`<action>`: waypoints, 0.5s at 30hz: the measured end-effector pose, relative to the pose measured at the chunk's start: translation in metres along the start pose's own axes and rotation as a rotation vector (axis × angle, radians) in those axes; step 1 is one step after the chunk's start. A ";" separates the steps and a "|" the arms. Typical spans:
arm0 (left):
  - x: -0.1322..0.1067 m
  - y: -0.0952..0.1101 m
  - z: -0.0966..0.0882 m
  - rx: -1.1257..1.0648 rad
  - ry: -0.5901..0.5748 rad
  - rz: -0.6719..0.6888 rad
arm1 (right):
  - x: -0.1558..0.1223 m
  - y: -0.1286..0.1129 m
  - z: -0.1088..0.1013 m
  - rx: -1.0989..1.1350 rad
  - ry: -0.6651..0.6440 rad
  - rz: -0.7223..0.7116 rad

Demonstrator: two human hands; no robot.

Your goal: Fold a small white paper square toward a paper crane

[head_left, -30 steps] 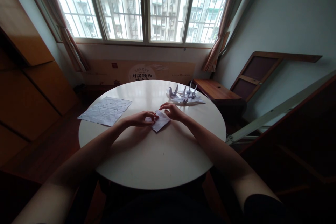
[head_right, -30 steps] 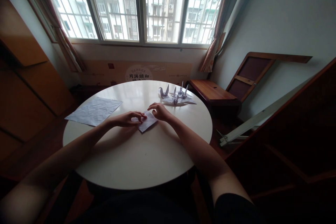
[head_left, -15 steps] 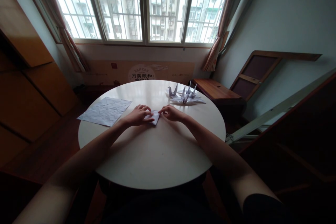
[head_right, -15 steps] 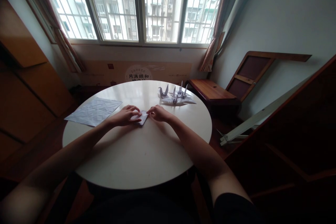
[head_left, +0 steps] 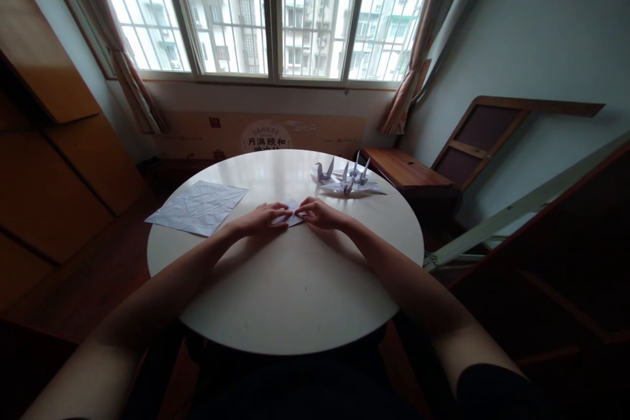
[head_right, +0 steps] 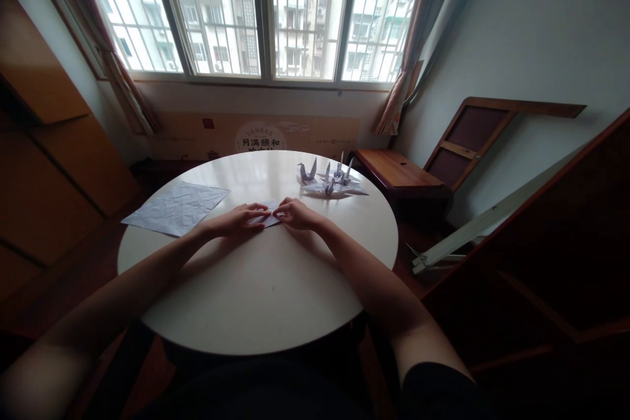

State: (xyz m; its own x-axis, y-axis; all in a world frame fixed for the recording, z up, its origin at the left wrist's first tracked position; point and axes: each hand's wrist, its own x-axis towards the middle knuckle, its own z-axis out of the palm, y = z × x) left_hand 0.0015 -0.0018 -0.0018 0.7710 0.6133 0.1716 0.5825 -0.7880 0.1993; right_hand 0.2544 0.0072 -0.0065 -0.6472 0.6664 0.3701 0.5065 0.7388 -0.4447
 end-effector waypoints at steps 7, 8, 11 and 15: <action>0.000 -0.001 0.001 -0.011 0.006 -0.014 | 0.000 0.002 -0.001 -0.013 -0.028 -0.022; -0.001 -0.001 0.001 -0.012 0.006 -0.012 | 0.000 0.002 0.000 -0.014 -0.028 -0.023; -0.001 -0.001 0.000 -0.009 -0.002 -0.008 | 0.000 0.002 0.000 -0.024 -0.035 -0.018; -0.002 0.000 -0.001 0.014 -0.026 -0.014 | 0.000 0.000 -0.001 -0.030 -0.038 -0.008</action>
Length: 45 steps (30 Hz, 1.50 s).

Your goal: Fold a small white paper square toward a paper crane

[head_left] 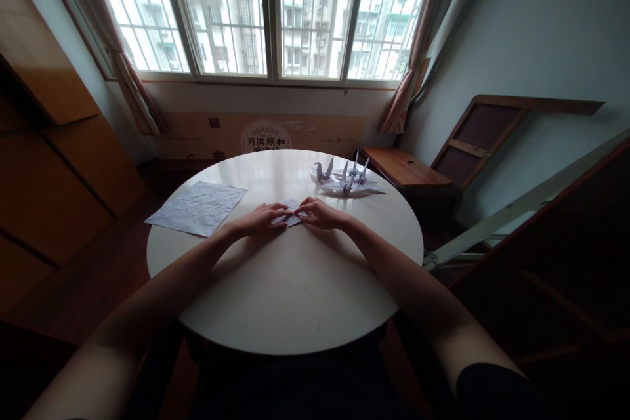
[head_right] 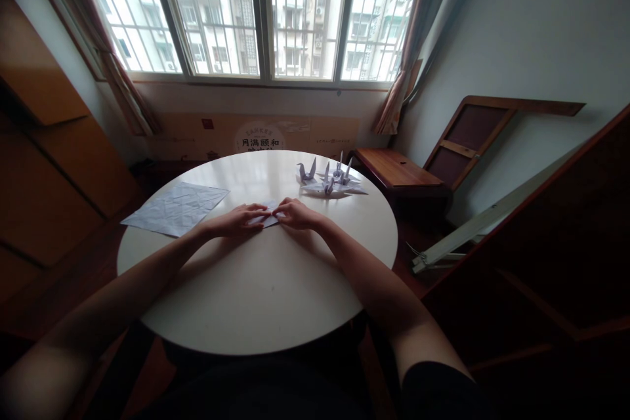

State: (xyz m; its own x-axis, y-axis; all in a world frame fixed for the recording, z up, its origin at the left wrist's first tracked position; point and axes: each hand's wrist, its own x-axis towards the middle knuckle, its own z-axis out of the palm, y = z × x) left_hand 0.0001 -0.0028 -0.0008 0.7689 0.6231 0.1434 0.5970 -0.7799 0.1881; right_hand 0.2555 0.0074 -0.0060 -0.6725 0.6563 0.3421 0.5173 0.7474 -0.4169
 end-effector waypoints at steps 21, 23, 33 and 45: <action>0.002 -0.003 0.002 0.015 -0.017 0.017 | -0.002 -0.005 -0.006 -0.012 -0.042 0.012; 0.002 -0.003 0.001 0.011 -0.017 0.018 | -0.002 -0.005 -0.006 -0.009 -0.046 0.012; 0.001 -0.005 0.004 0.020 0.005 0.037 | -0.001 -0.006 -0.006 -0.020 -0.071 0.042; 0.001 -0.005 0.003 0.016 0.013 0.036 | -0.001 -0.007 -0.007 -0.019 -0.060 0.034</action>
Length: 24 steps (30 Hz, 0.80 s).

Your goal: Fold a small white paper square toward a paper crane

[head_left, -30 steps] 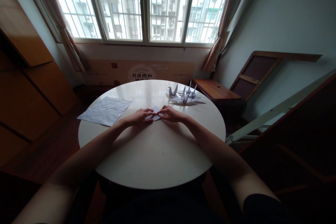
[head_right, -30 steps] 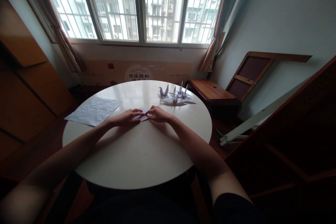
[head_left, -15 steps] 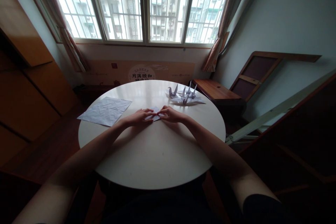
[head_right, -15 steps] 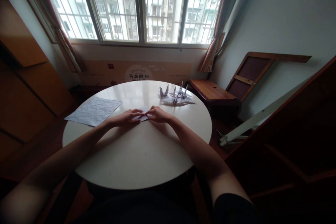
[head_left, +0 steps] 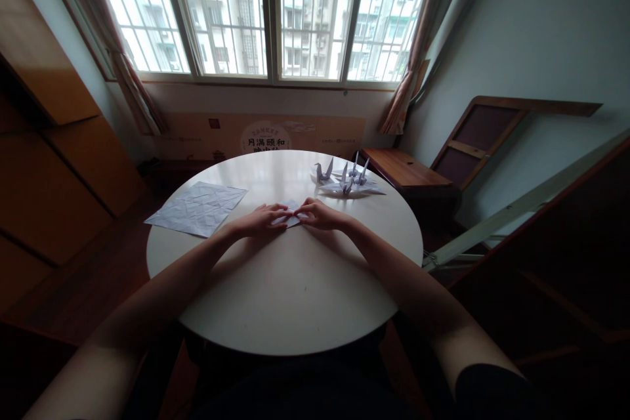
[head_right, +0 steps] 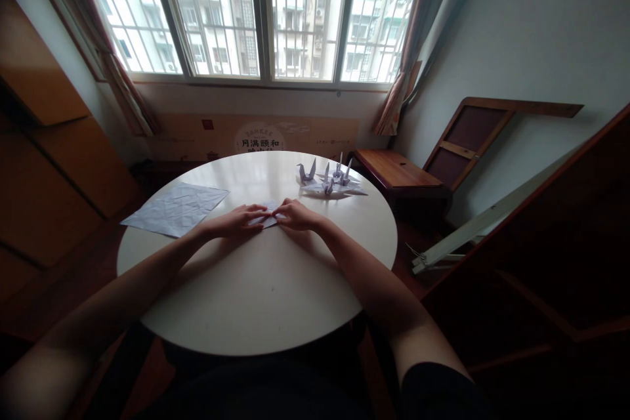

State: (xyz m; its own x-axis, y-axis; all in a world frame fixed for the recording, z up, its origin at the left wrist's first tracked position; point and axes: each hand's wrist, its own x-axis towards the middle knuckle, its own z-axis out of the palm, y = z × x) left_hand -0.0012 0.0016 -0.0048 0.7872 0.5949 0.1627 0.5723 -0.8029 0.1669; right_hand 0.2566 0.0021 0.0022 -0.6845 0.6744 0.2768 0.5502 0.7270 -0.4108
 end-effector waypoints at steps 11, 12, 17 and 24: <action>0.001 0.002 -0.001 0.013 -0.033 -0.016 | 0.000 0.001 0.000 -0.007 0.004 -0.009; 0.001 0.002 -0.001 0.012 -0.033 -0.016 | 0.000 0.000 0.000 -0.005 0.001 -0.005; 0.000 0.001 -0.001 -0.007 -0.017 -0.012 | 0.000 -0.001 0.000 0.007 -0.001 0.004; 0.000 0.002 -0.002 -0.011 -0.025 -0.021 | 0.000 0.001 0.000 0.012 0.007 -0.008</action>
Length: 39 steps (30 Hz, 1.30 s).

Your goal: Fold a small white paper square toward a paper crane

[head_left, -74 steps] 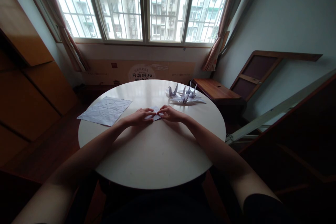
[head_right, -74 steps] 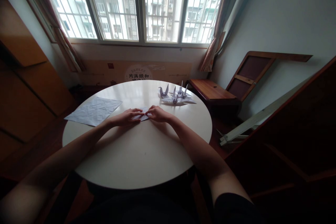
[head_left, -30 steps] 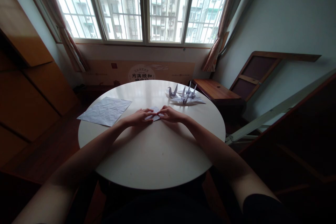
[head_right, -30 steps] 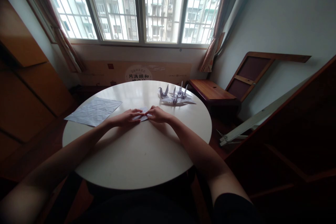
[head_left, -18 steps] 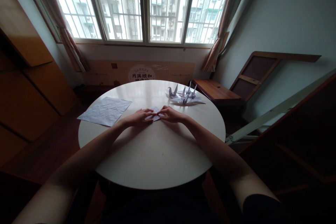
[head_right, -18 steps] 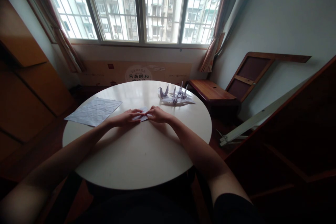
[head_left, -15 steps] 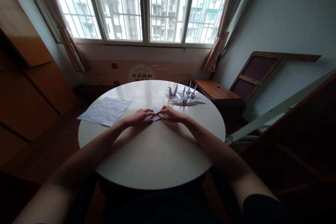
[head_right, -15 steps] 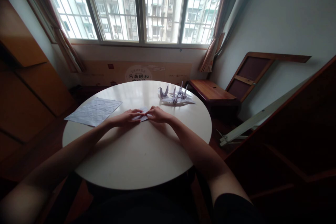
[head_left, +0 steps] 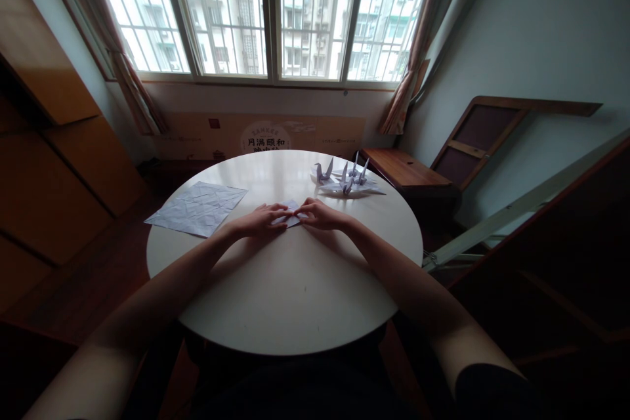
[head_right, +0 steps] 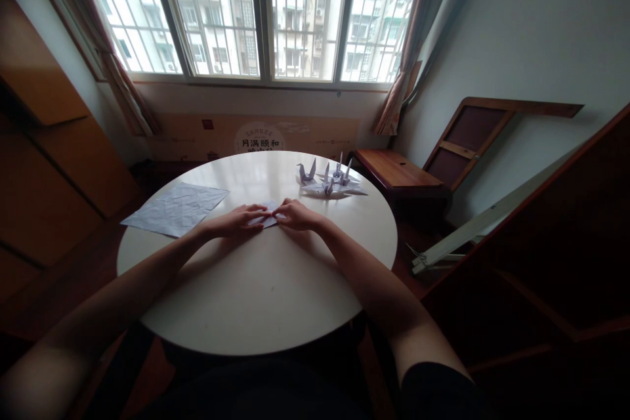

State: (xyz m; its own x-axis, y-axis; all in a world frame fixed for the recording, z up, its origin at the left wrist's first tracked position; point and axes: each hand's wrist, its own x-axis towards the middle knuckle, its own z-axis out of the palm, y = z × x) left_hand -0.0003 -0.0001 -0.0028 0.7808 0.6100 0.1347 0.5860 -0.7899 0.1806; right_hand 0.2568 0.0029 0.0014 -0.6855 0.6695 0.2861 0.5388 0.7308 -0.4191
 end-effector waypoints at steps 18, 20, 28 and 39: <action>0.000 0.003 -0.003 -0.002 -0.002 0.001 | 0.001 0.000 0.001 0.002 0.017 0.001; 0.000 0.006 -0.004 -0.004 -0.010 -0.008 | 0.001 0.000 0.002 0.020 0.053 0.031; -0.001 0.009 -0.006 -0.051 0.015 -0.036 | 0.003 0.003 -0.002 0.026 0.185 0.231; 0.000 0.005 -0.006 -0.002 0.113 0.022 | 0.006 0.002 0.008 0.289 0.134 0.126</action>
State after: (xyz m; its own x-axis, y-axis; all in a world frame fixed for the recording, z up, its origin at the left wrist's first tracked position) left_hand 0.0011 -0.0036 0.0034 0.7641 0.5955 0.2479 0.5684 -0.8033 0.1779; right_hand 0.2500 0.0074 -0.0051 -0.5414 0.7779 0.3191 0.4409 0.5858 -0.6800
